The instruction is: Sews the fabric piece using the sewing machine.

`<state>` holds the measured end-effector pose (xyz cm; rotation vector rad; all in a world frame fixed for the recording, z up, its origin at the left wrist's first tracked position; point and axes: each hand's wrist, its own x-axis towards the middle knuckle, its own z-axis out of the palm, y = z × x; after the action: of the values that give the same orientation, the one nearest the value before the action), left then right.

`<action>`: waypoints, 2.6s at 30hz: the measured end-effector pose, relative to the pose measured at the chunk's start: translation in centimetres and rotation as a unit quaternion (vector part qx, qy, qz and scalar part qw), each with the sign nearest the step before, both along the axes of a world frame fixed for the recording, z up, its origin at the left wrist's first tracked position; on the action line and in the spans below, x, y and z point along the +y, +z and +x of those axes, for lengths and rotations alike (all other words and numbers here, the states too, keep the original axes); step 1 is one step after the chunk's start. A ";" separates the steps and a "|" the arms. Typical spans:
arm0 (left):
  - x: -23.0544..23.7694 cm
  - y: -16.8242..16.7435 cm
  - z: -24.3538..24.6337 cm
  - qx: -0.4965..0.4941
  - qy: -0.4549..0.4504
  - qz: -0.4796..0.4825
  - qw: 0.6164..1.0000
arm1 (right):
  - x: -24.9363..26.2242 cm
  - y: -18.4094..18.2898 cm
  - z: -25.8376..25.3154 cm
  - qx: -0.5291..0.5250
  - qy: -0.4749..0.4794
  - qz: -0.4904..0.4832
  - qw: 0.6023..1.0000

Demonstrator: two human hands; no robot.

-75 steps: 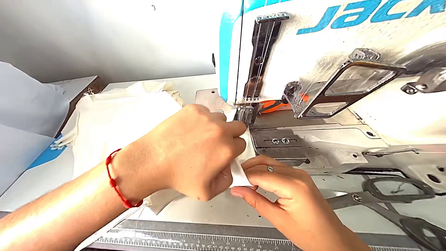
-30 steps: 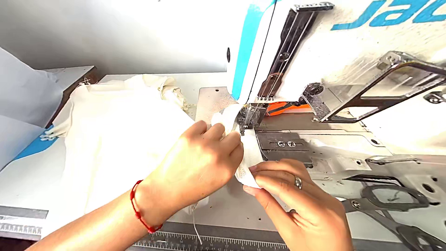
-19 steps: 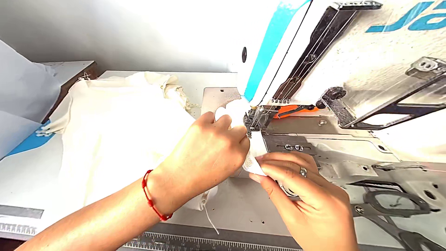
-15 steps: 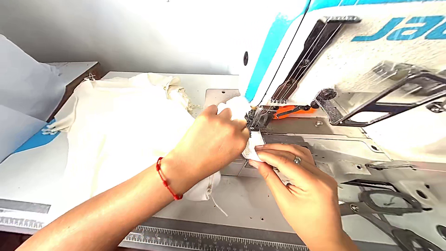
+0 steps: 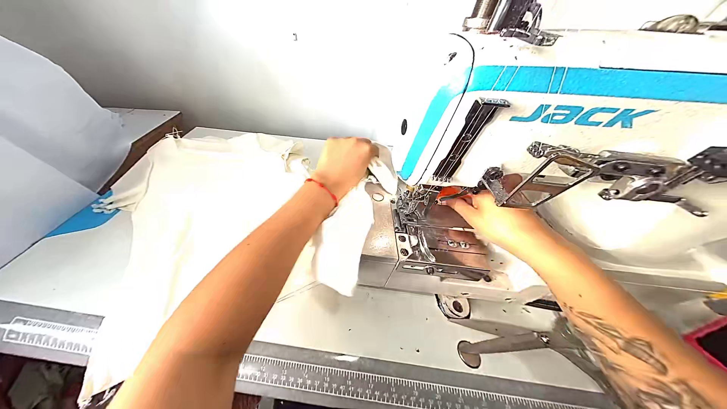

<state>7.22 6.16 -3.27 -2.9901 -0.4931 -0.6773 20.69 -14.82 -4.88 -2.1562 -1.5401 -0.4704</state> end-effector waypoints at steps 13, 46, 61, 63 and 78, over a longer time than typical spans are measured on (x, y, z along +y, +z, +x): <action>1.6 -1.4 -1.3 -0.090 -0.027 -0.195 0.976 | 0.8 0.9 -0.7 0.097 0.032 -0.038 0.994; -13.1 -4.6 -30.0 -0.243 0.044 -0.020 0.969 | -5.2 -1.6 -20.9 0.520 0.520 -0.087 0.672; -3.4 4.7 -19.1 -0.147 0.097 0.082 0.981 | -7.1 -5.7 -15.2 0.509 0.268 0.121 0.809; -6.4 2.4 -16.4 -0.133 0.031 0.040 0.990 | -5.3 -6.7 -14.8 0.531 0.199 0.168 0.807; -15.7 -12.3 -16.0 -0.347 -0.150 -0.496 0.782 | -6.2 -11.7 -18.8 0.523 0.183 0.256 0.792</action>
<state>-8.76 -9.52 -15.60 -3.6657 -0.4871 -2.2120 1.90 -21.03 -16.60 -1.2217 -0.9439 0.3822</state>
